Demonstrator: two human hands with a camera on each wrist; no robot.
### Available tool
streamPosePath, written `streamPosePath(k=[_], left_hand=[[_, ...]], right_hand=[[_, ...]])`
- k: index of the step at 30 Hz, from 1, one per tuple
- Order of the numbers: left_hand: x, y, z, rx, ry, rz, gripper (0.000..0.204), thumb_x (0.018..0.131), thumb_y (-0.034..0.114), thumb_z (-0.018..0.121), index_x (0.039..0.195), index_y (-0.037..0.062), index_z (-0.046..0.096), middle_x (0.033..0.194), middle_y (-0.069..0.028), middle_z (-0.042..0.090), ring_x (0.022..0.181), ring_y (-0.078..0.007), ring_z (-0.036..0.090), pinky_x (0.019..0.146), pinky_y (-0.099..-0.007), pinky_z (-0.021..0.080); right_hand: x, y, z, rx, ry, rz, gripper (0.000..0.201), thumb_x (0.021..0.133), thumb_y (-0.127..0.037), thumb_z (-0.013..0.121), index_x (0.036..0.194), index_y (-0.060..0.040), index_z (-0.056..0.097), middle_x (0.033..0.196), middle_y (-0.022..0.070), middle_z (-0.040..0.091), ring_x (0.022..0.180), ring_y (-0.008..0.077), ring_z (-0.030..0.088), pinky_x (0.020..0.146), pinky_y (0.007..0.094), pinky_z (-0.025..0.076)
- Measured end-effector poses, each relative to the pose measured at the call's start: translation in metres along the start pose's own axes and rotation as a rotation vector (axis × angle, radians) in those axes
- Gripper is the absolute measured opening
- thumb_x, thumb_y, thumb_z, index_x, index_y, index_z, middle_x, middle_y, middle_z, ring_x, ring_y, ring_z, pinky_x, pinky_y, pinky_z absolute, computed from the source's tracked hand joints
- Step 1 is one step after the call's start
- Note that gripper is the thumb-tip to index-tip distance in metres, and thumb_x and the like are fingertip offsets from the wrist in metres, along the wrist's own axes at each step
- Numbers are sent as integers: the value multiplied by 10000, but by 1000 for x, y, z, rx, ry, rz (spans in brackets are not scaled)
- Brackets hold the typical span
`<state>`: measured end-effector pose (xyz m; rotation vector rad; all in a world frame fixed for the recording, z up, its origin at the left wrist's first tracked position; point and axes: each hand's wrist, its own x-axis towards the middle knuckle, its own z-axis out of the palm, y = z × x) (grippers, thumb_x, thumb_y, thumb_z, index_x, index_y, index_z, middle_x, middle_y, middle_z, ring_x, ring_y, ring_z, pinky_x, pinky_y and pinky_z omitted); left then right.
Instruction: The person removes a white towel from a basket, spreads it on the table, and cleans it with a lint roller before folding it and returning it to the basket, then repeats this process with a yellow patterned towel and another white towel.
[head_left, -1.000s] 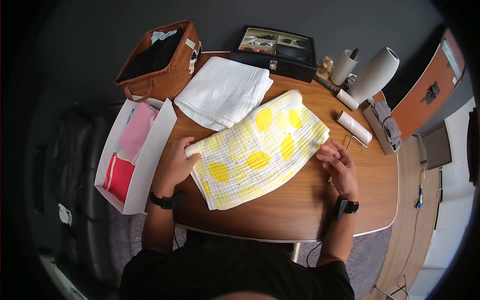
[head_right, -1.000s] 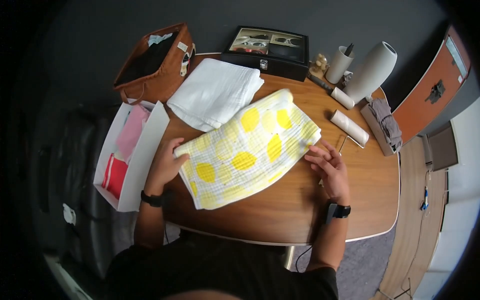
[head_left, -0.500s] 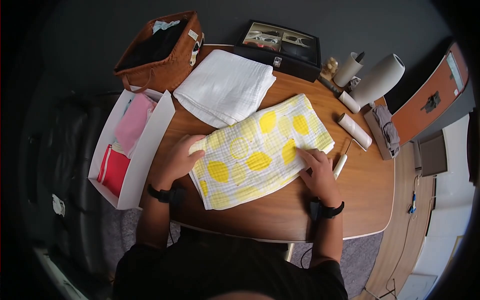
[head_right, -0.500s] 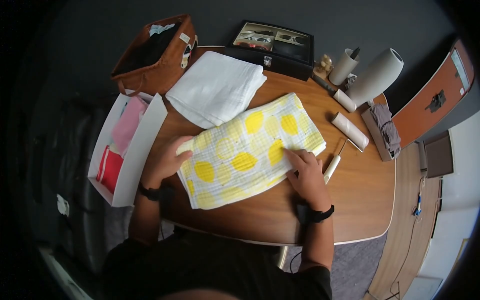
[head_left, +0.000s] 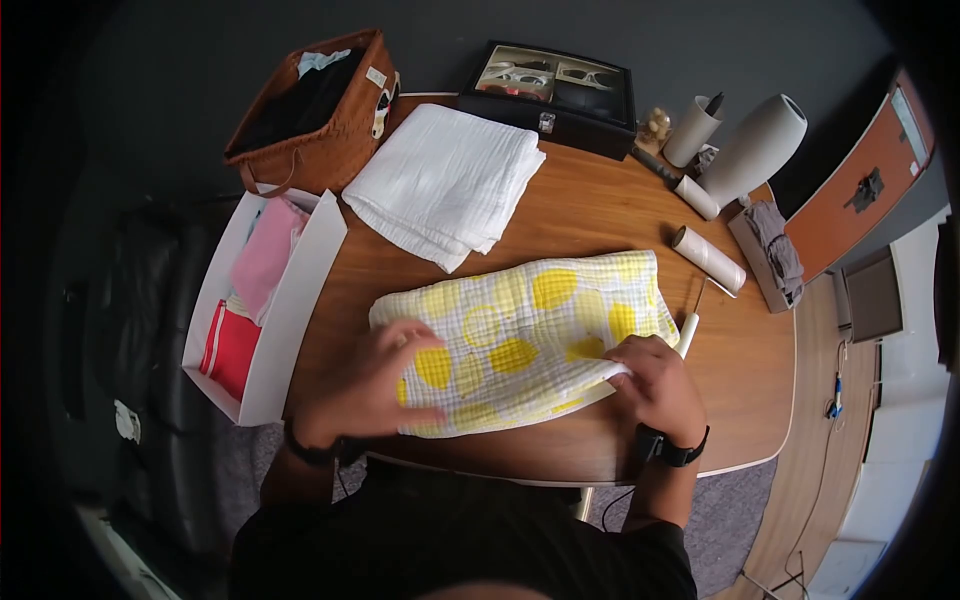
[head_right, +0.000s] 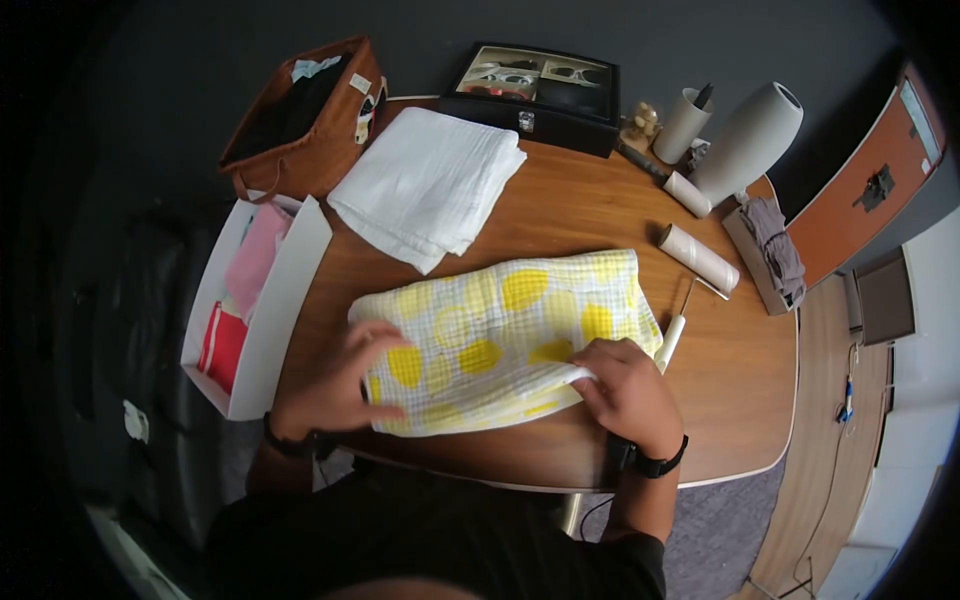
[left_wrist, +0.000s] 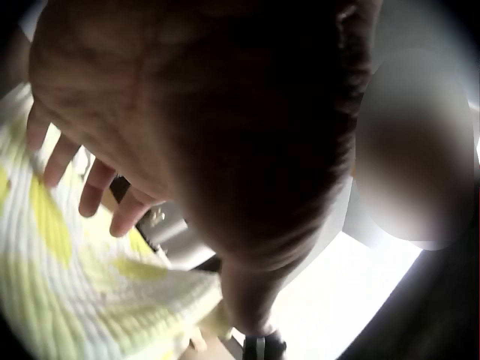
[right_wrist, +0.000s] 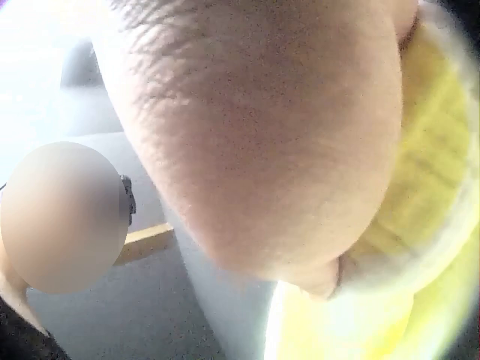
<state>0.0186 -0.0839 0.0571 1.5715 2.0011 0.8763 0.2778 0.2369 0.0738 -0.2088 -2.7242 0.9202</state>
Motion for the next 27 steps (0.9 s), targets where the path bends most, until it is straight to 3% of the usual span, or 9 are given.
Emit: streamPosePath(k=[2, 3, 6, 7, 14, 18, 22, 25, 27], left_hand=[[-9, 38, 18, 246, -62, 17, 861, 810, 463, 943, 1465, 43, 575, 1437, -162, 498, 1357, -383, 506, 1128, -518, 444], [-14, 35, 29, 302, -32, -26, 596, 919, 302, 864, 1389, 42, 607, 1432, -191, 493, 1348, -402, 527, 1124, -494, 465], [-25, 5, 41, 234, 60, -111, 328, 968, 195, 792, 1213, 22, 661, 1311, -171, 597, 1229, -385, 605, 1018, -478, 520], [-24, 16, 29, 190, 174, -92, 126, 1000, 107, 705, 1083, 35, 642, 1123, -134, 678, 1060, -368, 680, 889, -484, 551], [-53, 57, -75, 19, 167, -91, 137, 952, 2, 729, 1066, 54, 673, 973, -127, 715, 873, -363, 700, 763, -443, 555], [-43, 83, -119, 74, 398, 107, 186, 903, -95, 635, 1045, 7, 699, 942, -133, 725, 844, -285, 696, 762, -373, 551], [28, 91, -148, 255, 686, 182, 93, 972, -27, 614, 1034, -29, 684, 931, -151, 714, 802, -285, 697, 780, -341, 540], [114, 45, -156, 168, 761, 230, 142, 1016, 83, 674, 1120, -11, 696, 1044, -173, 728, 956, -325, 722, 848, -365, 560], [157, -9, -142, 604, 833, 182, 304, 1020, 130, 676, 1315, 61, 691, 1297, -112, 693, 1234, -309, 665, 1058, -506, 484]], right_hand=[[3, -8, -1, -56, -13, -19, 199, 857, -37, 773, 1054, -24, 750, 980, 139, 747, 924, 393, 696, 851, 460, 561], [3, -10, -1, -93, -18, -34, 198, 859, -43, 778, 1055, -30, 752, 976, 137, 747, 916, 390, 698, 842, 459, 565], [0, -16, -8, -165, -22, -72, 176, 878, -79, 784, 1051, -55, 761, 972, 118, 750, 906, 360, 708, 825, 441, 565], [-2, -19, -12, -183, -24, -84, 166, 886, -94, 785, 1048, -66, 764, 972, 109, 752, 904, 346, 713, 821, 433, 563], [-10, -71, -75, -132, -4, -281, 243, 846, -245, 866, 1037, -99, 831, 818, 39, 733, 695, 227, 700, 664, 364, 508], [3, -89, -92, -134, 381, -563, 290, 795, -278, 893, 887, -23, 793, 721, 71, 719, 577, 195, 613, 570, 349, 419], [52, -100, -136, -576, 506, -242, 235, 844, -138, 858, 993, 8, 750, 894, 109, 743, 737, 274, 638, 689, 414, 494], [135, -68, -128, -862, 709, -259, 282, 889, -155, 821, 1151, -64, 773, 1095, 55, 745, 1046, 311, 672, 902, 441, 510], [151, -30, -101, -972, 703, -277, 381, 909, -141, 797, 1280, -93, 727, 1296, 60, 706, 1205, 331, 648, 1013, 504, 475]])
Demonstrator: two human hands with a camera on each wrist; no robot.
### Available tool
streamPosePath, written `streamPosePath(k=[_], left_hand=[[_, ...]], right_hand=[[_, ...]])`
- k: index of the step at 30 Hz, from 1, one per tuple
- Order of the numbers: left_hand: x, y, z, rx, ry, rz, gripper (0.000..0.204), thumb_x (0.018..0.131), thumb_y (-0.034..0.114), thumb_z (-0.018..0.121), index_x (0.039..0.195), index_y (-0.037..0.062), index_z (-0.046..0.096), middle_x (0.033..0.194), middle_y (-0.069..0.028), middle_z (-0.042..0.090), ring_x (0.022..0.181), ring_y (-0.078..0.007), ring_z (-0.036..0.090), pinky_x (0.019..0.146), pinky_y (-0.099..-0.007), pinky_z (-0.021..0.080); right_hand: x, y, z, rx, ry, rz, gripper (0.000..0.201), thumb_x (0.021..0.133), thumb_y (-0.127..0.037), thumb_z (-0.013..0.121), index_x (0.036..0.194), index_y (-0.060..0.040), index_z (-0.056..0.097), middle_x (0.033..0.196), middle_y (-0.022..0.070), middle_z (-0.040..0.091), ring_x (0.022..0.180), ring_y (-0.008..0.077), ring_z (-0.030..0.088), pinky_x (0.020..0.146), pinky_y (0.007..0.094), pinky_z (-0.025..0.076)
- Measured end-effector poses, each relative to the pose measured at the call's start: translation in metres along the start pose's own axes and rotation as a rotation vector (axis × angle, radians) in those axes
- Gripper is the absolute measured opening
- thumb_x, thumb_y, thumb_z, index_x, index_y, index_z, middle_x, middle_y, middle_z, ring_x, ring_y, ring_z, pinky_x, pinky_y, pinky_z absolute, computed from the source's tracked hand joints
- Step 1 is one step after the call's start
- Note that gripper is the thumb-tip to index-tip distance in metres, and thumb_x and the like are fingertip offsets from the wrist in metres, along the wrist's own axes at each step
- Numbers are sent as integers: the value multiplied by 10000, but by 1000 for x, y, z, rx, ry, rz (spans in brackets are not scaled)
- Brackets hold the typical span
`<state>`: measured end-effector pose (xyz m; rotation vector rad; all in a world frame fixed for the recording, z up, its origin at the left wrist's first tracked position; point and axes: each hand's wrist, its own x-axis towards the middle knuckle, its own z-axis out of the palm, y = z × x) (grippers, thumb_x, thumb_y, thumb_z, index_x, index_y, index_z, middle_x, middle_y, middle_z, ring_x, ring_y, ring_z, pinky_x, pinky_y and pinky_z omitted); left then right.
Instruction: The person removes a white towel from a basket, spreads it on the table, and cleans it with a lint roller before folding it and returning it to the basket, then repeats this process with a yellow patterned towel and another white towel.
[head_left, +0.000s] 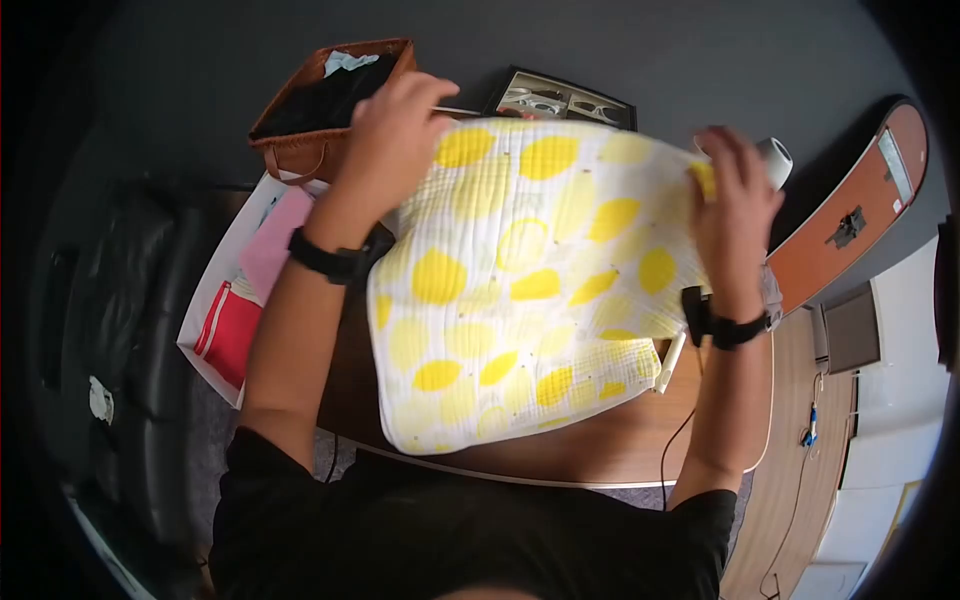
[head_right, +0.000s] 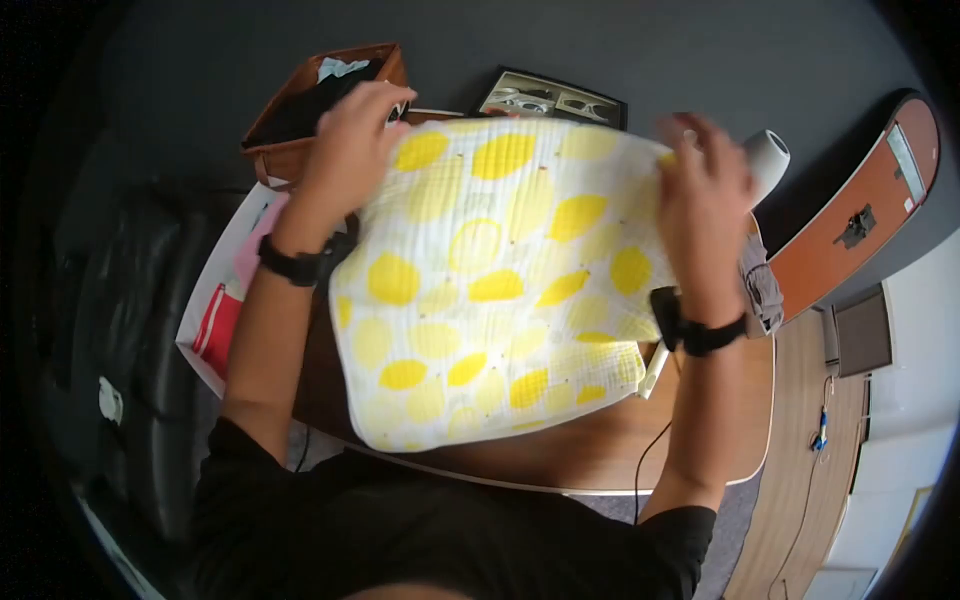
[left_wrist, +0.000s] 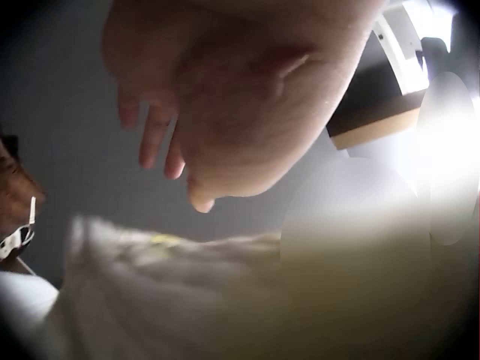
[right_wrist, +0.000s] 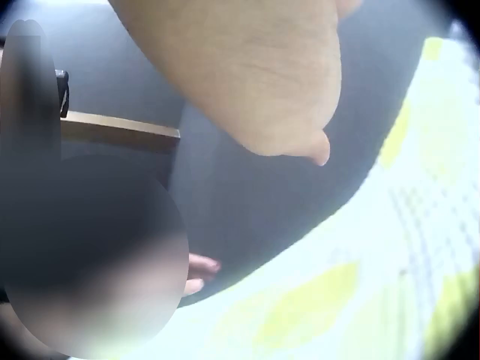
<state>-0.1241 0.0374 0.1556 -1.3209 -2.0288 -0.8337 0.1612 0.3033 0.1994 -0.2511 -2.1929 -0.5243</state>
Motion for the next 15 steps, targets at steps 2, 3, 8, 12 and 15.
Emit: streamPosePath(k=[2, 3, 8, 12, 15], left_hand=[[-19, 15, 19, -32, -105, -14, 337, 1002, 146, 718, 1329, 74, 675, 1427, -135, 645, 1354, -356, 595, 1132, -513, 439], [-32, 19, 24, -114, -206, -63, 353, 1002, 156, 723, 1340, 66, 674, 1459, -148, 625, 1389, -362, 572, 1164, -508, 434], [-136, -3, 81, -224, -501, -286, 533, 1019, 298, 734, 1482, 68, 605, 1622, -198, 482, 1491, -427, 462, 1236, -549, 385], [-163, -10, 79, -187, -520, -194, 603, 1019, 335, 741, 1542, 96, 562, 1672, -198, 418, 1531, -443, 409, 1264, -531, 366], [-152, -12, 71, -263, -600, -274, 610, 1022, 346, 744, 1553, 110, 559, 1673, -202, 425, 1541, -449, 396, 1269, -522, 362]], right_hand=[[-38, -22, 41, 87, -148, -7, 413, 927, -145, 780, 1331, -116, 701, 1393, 79, 660, 1278, 342, 625, 1050, 554, 451], [-66, -42, 48, 168, -248, -17, 404, 933, -155, 775, 1329, -126, 701, 1407, 87, 650, 1293, 347, 618, 1054, 570, 446], [-182, -107, 64, 564, -640, 69, 631, 1037, -406, 697, 1570, -104, 546, 1661, 198, 464, 1529, 402, 451, 1160, 603, 394], [-203, -113, 44, 474, -737, 54, 764, 1071, -557, 595, 1662, -93, 451, 1745, 241, 358, 1601, 464, 350, 1203, 640, 349], [-211, -125, 16, 464, -774, 56, 792, 1051, -581, 619, 1655, -94, 460, 1731, 270, 363, 1592, 501, 345, 1184, 664, 356]])
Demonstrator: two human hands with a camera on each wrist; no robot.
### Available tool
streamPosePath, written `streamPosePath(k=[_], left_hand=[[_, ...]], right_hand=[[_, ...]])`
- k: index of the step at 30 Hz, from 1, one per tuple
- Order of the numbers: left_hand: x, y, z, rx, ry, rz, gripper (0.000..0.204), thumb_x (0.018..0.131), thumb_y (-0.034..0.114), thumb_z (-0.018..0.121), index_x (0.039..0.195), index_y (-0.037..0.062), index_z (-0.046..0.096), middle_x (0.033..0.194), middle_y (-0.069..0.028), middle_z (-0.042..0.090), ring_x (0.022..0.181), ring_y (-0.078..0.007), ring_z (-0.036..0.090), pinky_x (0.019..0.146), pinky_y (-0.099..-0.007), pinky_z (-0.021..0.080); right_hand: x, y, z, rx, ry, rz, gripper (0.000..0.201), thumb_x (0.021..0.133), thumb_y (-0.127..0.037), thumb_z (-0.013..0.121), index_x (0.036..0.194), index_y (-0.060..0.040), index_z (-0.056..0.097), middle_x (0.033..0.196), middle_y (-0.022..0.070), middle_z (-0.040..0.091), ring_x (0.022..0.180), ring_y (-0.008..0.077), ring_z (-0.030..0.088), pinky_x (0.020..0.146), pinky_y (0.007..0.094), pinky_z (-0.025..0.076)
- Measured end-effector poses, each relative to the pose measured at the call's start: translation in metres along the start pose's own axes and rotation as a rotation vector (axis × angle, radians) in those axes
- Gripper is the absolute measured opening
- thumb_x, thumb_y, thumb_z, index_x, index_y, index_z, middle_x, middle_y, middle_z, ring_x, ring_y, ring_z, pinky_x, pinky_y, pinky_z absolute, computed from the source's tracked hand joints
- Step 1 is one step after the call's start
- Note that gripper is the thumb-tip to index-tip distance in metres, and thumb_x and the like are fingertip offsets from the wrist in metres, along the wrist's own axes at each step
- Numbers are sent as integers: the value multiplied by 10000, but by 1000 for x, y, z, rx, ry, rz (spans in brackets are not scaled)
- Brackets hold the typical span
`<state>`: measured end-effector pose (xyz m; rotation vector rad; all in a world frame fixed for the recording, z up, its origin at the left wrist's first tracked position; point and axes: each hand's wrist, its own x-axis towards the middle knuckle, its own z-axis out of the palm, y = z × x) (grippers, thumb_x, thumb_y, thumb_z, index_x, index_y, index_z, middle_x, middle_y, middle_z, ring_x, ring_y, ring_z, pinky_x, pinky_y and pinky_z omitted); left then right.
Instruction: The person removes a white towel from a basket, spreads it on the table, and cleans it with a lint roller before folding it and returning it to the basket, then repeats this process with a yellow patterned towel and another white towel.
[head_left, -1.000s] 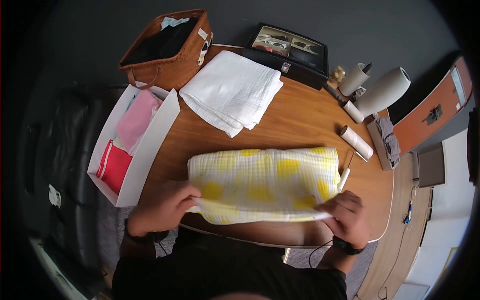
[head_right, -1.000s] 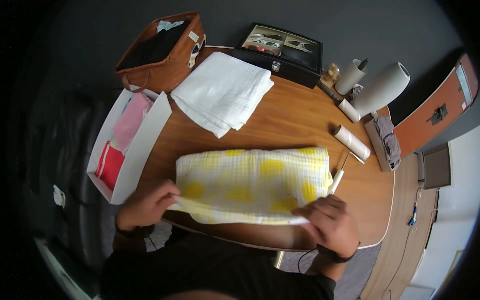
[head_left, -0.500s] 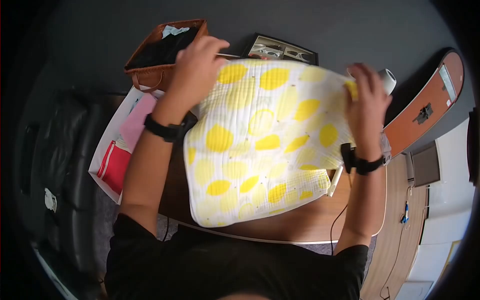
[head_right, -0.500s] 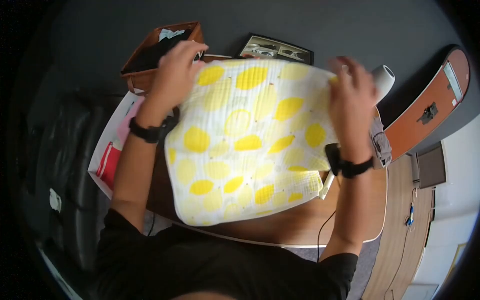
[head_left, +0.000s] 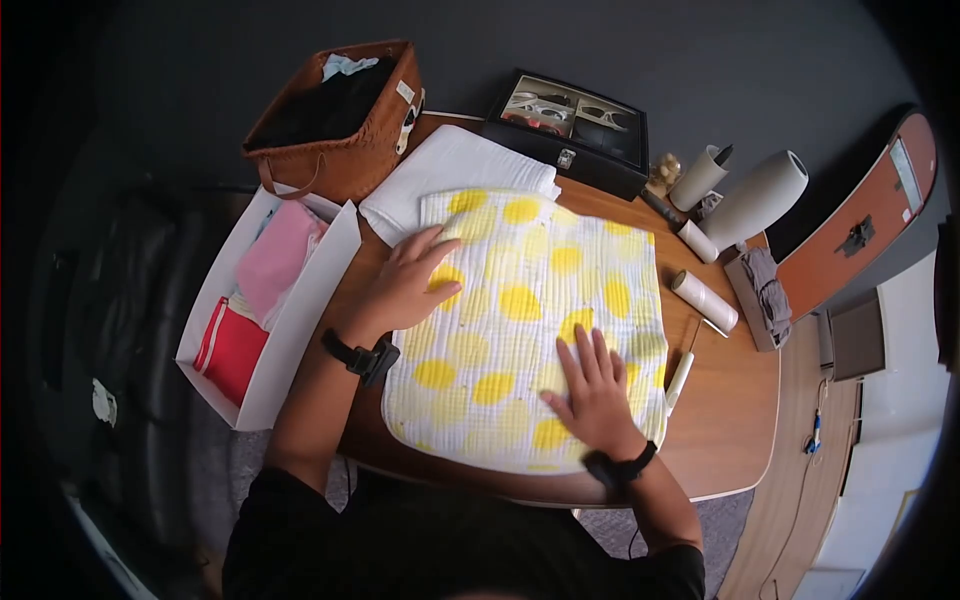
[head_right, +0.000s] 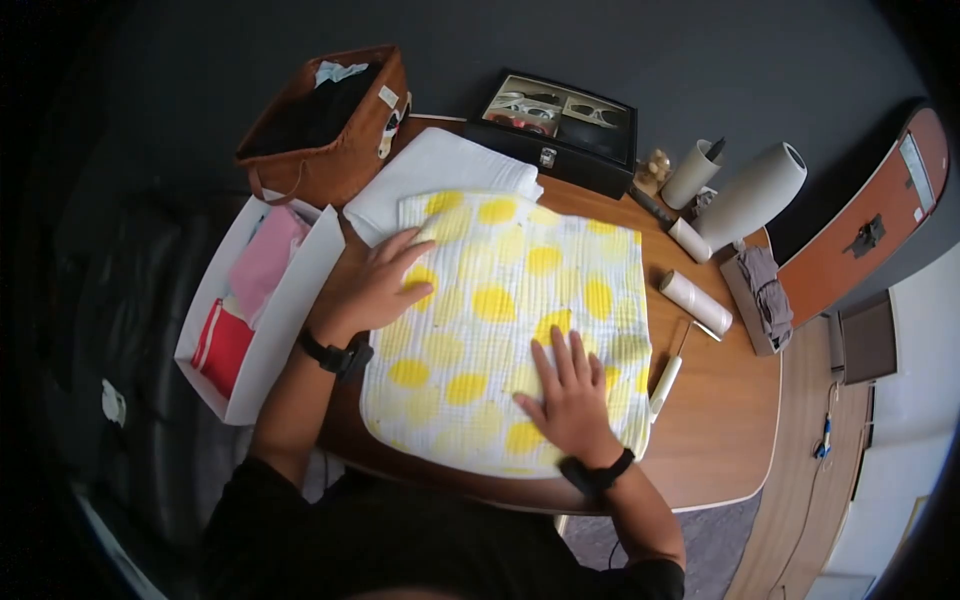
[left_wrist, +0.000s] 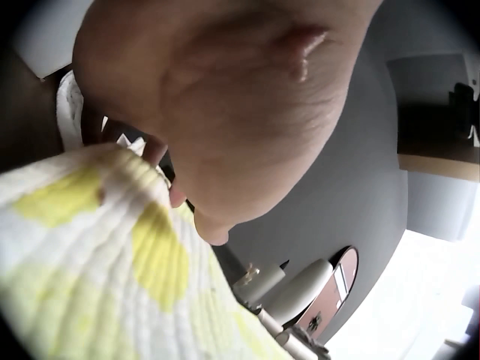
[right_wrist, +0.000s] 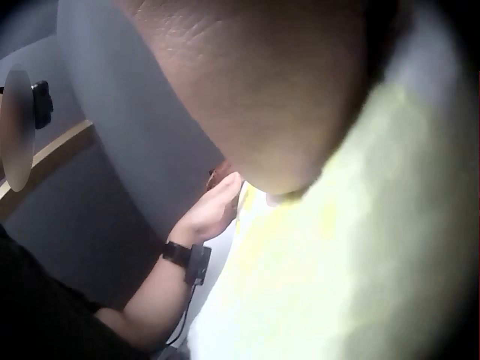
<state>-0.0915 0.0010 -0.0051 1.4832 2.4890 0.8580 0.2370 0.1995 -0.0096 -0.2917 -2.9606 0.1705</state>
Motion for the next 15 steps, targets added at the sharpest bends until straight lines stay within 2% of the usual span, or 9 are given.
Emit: streamPosePath(k=[1, 3, 6, 9, 12, 13, 15], left_hand=[[5, 6, -10, -5, -23, -63, 583, 1032, 339, 731, 1539, 99, 572, 1668, -202, 436, 1528, -442, 418, 1264, -515, 366], [22, 17, -30, -17, -73, -197, 531, 1053, 324, 704, 1511, 78, 596, 1660, -203, 458, 1503, -427, 464, 1255, -499, 373], [65, -25, -31, 65, 91, -252, 646, 1042, 412, 707, 1566, 72, 542, 1610, -210, 494, 1503, -454, 435, 1246, -530, 372], [112, -56, -24, 178, 211, -621, 745, 1004, 476, 737, 1559, 25, 527, 1595, -228, 479, 1484, -443, 452, 1222, -557, 380], [130, -52, -32, 228, 126, -796, 866, 953, 504, 785, 1576, -19, 487, 1640, -259, 407, 1512, -450, 423, 1228, -561, 370], [133, -45, -41, 179, 71, -823, 961, 906, 532, 825, 1596, -25, 456, 1685, -277, 314, 1540, -465, 374, 1238, -548, 364], [132, -33, -49, 210, 67, -809, 997, 881, 552, 844, 1588, -44, 471, 1674, -284, 374, 1526, -452, 424, 1226, -525, 394]], right_hand=[[-9, -5, 2, 11, -19, -8, 861, 1018, -637, 640, 1660, -94, 453, 1726, 309, 340, 1583, 544, 331, 1172, 695, 356], [-22, -16, -7, 23, -97, -2, 905, 997, -671, 645, 1662, -90, 447, 1725, 324, 327, 1578, 561, 326, 1169, 705, 358], [-38, -23, -15, 40, -198, 7, 1013, 918, -735, 686, 1666, -96, 443, 1726, 335, 305, 1576, 581, 311, 1170, 719, 355], [-49, -27, -31, 81, -280, 35, 1067, 852, -746, 741, 1663, -116, 452, 1718, 307, 324, 1584, 572, 301, 1175, 721, 354], [-49, -26, -44, 62, -273, 65, 967, 842, -706, 783, 1573, -117, 552, 1621, 250, 460, 1493, 529, 430, 1156, 696, 376], [-47, -24, -42, 84, -235, 108, 903, 845, -681, 797, 1521, -122, 584, 1571, 225, 497, 1437, 502, 467, 1128, 679, 389], [-38, -18, -31, 132, -159, 193, 776, 850, -632, 826, 1417, -131, 649, 1472, 173, 570, 1325, 449, 541, 1073, 645, 416]])
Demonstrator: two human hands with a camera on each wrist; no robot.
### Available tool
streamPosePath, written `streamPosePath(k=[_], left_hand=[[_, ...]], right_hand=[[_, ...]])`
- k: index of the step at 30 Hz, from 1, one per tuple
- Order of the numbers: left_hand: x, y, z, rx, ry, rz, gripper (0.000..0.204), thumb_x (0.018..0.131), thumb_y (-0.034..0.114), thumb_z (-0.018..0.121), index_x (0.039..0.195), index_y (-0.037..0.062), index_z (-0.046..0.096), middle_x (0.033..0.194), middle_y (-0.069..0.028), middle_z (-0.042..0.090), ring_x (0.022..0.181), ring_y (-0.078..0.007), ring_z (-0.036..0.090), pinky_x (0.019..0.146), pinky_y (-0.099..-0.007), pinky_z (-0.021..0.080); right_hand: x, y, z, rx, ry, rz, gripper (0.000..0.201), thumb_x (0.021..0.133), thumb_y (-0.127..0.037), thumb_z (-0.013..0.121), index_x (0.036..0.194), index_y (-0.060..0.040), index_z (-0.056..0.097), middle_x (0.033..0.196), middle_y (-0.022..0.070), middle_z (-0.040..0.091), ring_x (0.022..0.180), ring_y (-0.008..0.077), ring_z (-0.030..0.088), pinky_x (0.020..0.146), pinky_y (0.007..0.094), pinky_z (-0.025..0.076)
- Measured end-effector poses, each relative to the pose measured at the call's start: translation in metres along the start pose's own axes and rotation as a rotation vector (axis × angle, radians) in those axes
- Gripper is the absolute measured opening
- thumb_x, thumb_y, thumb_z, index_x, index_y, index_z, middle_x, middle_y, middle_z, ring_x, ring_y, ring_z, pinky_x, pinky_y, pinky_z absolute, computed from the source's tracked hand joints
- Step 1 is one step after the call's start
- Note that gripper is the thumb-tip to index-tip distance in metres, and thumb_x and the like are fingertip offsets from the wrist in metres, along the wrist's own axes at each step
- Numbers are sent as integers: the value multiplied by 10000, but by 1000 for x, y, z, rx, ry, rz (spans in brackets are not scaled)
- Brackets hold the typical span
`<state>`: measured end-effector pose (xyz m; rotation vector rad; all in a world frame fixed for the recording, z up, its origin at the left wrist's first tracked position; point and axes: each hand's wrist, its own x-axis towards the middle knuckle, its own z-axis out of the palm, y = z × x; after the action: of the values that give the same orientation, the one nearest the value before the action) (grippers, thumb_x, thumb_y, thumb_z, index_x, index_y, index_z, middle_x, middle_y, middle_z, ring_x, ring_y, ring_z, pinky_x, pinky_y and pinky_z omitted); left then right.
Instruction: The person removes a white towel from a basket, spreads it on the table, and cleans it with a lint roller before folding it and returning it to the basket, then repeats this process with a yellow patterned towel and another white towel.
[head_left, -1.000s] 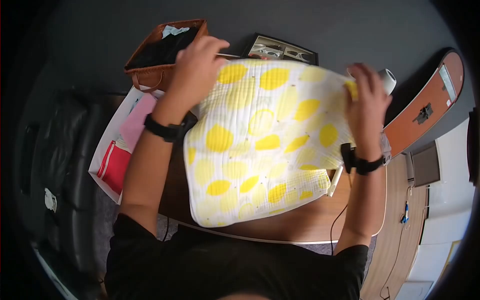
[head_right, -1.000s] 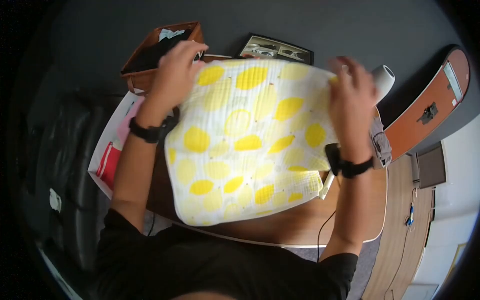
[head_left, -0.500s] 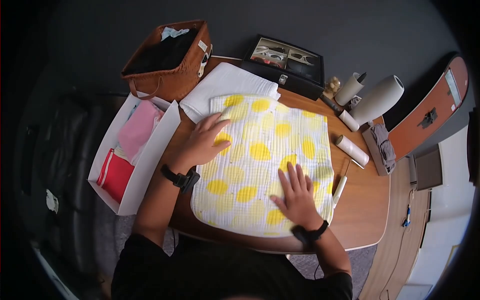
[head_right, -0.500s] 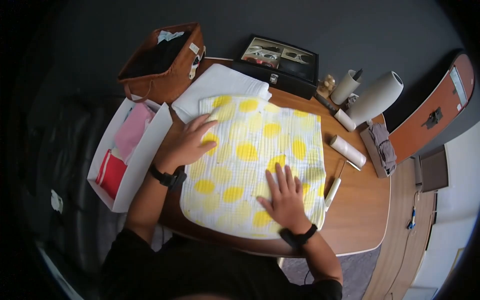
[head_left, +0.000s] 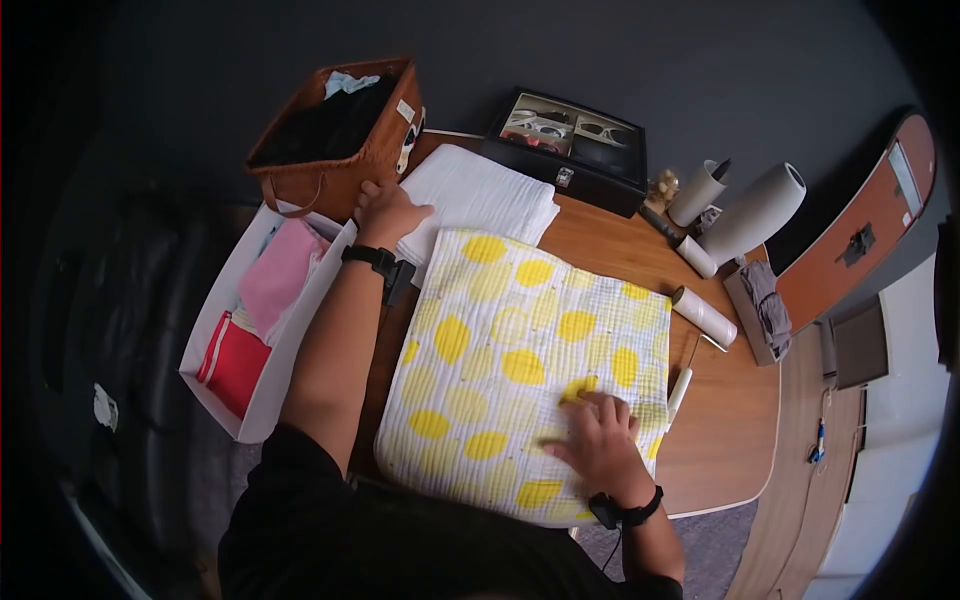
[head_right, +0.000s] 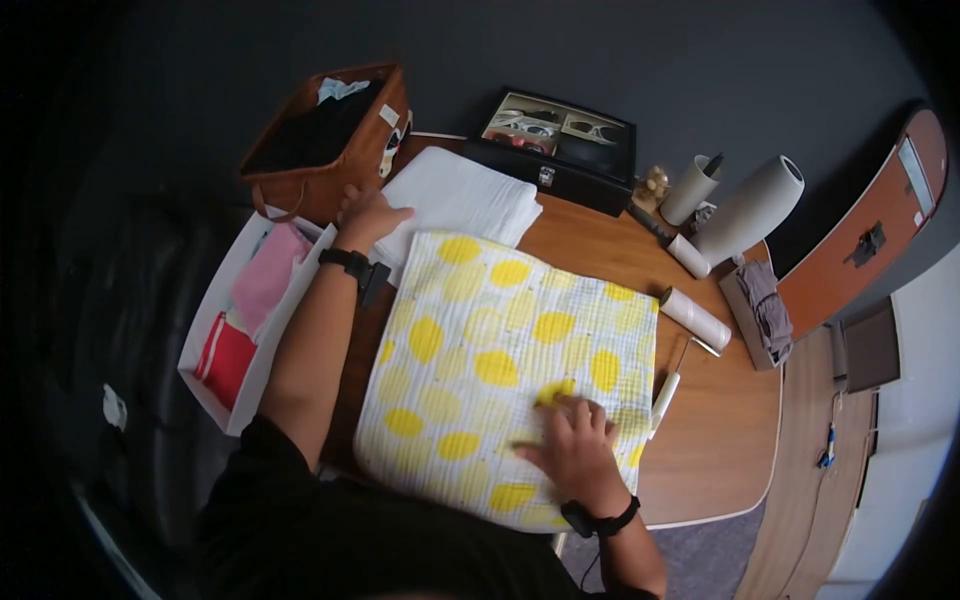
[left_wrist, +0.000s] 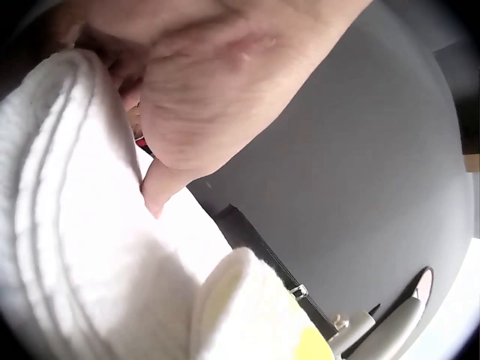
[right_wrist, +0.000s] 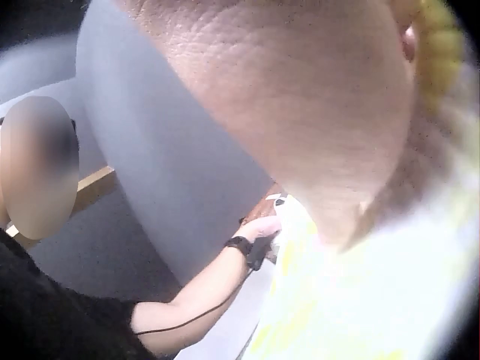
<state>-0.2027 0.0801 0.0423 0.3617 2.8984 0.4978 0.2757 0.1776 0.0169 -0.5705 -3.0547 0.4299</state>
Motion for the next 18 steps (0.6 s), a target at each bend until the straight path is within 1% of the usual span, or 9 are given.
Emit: streamPosePath(k=[3, 4, 7, 8, 9, 11, 14, 16, 18], left_hand=[[24, -16, 17, 18, -66, 84, 986, 833, 563, 882, 1519, -67, 559, 1574, -296, 537, 1443, -424, 557, 1171, -478, 468], [25, -19, 12, 19, -100, 120, 972, 815, 564, 896, 1487, -74, 600, 1527, -300, 604, 1405, -413, 611, 1146, -459, 497], [20, -21, 4, -44, -256, 109, 878, 793, 544, 912, 1366, -87, 700, 1344, -294, 735, 1266, -394, 722, 1068, -423, 552], [24, -24, 9, -134, -251, 96, 785, 775, 456, 938, 1292, -98, 734, 1260, -287, 767, 1193, -389, 750, 1013, -423, 572], [36, -32, 23, -313, -287, 133, 743, 773, 416, 943, 1276, -92, 739, 1246, -283, 769, 1178, -382, 753, 1004, -422, 575], [27, -29, 19, -675, -357, 210, 662, 769, 335, 952, 1243, -80, 748, 1218, -275, 775, 1147, -367, 760, 986, -421, 579], [22, -16, 10, -709, -154, 391, 558, 802, 223, 925, 1238, -67, 730, 1200, -263, 775, 1113, -341, 762, 969, -423, 585], [0, 11, -39, -555, 16, 413, 529, 858, 192, 879, 1284, -61, 694, 1214, -257, 768, 1119, -335, 760, 975, -424, 586], [-13, 20, -87, -546, 186, 519, 539, 883, 213, 877, 1309, -49, 675, 1198, -240, 767, 1083, -333, 767, 952, -419, 592]], right_hand=[[16, 8, 16, 62, 194, 5, 657, 838, -552, 876, 1298, -138, 656, 1349, 126, 611, 1247, 382, 539, 1022, 584, 399], [17, 10, 16, 46, 200, -25, 631, 849, -514, 881, 1301, -138, 653, 1364, 134, 604, 1253, 374, 541, 1031, 552, 385], [19, 9, 13, 62, 228, -31, 641, 839, -508, 890, 1307, -140, 651, 1366, 139, 603, 1252, 371, 545, 1037, 535, 380], [19, 9, 14, 67, 245, -42, 628, 855, -520, 873, 1303, -136, 657, 1375, 134, 607, 1244, 368, 553, 1027, 537, 383], [19, 9, 14, 71, 262, -51, 618, 870, -533, 856, 1298, -131, 664, 1384, 129, 611, 1235, 366, 562, 1017, 540, 387], [18, 10, 14, 68, 279, -65, 609, 885, -543, 839, 1294, -124, 670, 1396, 124, 615, 1231, 362, 571, 1008, 540, 391], [19, 10, 15, 69, 284, -67, 618, 870, -518, 858, 1303, -125, 661, 1402, 129, 611, 1255, 359, 567, 1023, 531, 385], [19, 10, 15, 82, 273, -63, 639, 839, -475, 892, 1319, -133, 643, 1403, 139, 602, 1284, 360, 555, 1051, 522, 368], [19, 9, 13, 63, 283, -72, 603, 870, -509, 859, 1292, -125, 663, 1409, 129, 611, 1255, 360, 569, 1023, 528, 387]])
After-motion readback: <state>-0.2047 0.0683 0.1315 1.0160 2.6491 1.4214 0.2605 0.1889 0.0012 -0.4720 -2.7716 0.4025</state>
